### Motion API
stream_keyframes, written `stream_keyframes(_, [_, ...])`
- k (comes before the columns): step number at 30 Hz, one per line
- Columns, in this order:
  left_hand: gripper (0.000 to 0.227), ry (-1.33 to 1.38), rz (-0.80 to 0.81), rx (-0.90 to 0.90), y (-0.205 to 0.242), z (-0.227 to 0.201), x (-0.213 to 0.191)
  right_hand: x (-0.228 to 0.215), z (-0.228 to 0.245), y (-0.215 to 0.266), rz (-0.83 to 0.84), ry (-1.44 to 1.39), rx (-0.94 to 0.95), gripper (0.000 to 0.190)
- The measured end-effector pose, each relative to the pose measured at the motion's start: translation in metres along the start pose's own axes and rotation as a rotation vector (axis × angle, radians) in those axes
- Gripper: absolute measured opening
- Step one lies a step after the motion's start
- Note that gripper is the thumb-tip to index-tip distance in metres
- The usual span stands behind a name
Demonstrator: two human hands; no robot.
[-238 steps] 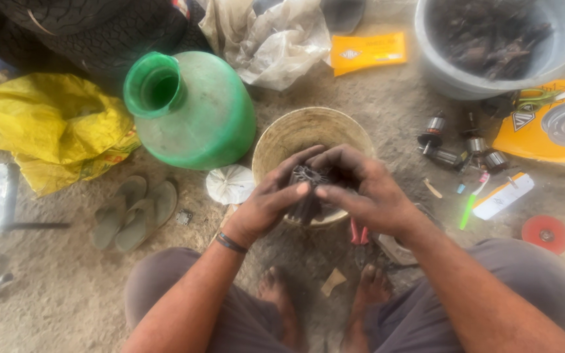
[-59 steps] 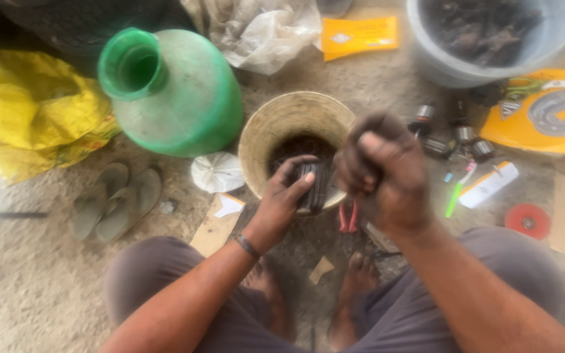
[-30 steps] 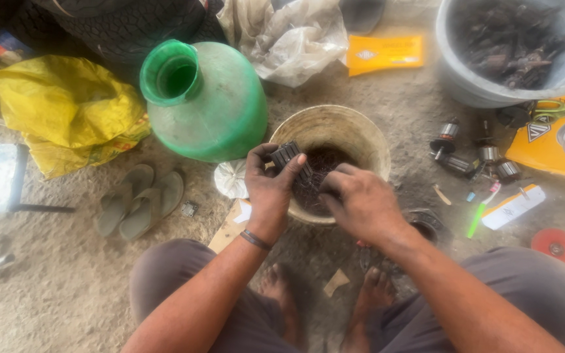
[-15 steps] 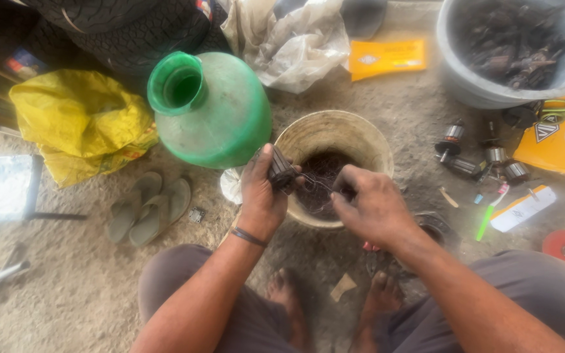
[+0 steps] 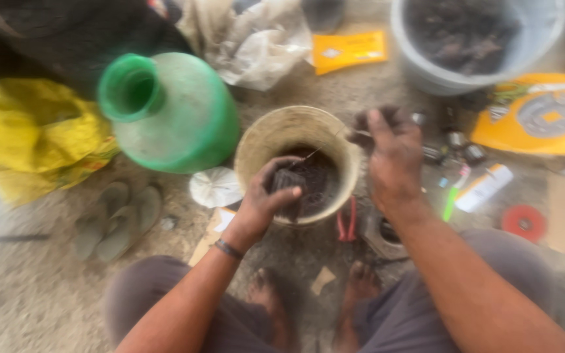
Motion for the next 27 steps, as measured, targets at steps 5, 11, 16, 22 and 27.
stream_keyframes(5, [0.061,-0.359,0.233,-0.065,0.007,0.010,0.031,-0.013,-0.009,-0.004,0.019,-0.216,0.177,0.012])
stream_keyframes(11, [0.051,-0.624,0.235,0.077,0.005,0.007,0.033,0.003,-0.001,0.002,0.101,0.554,0.056,0.017])
stream_keyframes(16, [0.055,-0.690,0.168,0.094,0.001,0.001,0.021,0.034,-0.018,0.021,0.467,1.539,-0.021,0.024])
stream_keyframes(22, [0.059,-0.699,0.169,0.095,0.002,-0.002,0.021,0.046,-0.019,0.029,0.447,1.566,0.026,0.012])
stream_keyframes(27, [0.064,-0.371,0.131,-0.265,0.009,0.030,0.012,0.042,-0.020,0.024,0.368,1.328,0.170,0.010])
Point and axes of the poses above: each hand's wrist, its own y-axis away from the middle knuckle, its own x-axis out of the palm, z = x × y, the point moved 6 cm from there along -y, towards the middle knuckle, and after that the axes turned 11 degrees about x, right-handed, at the moved point
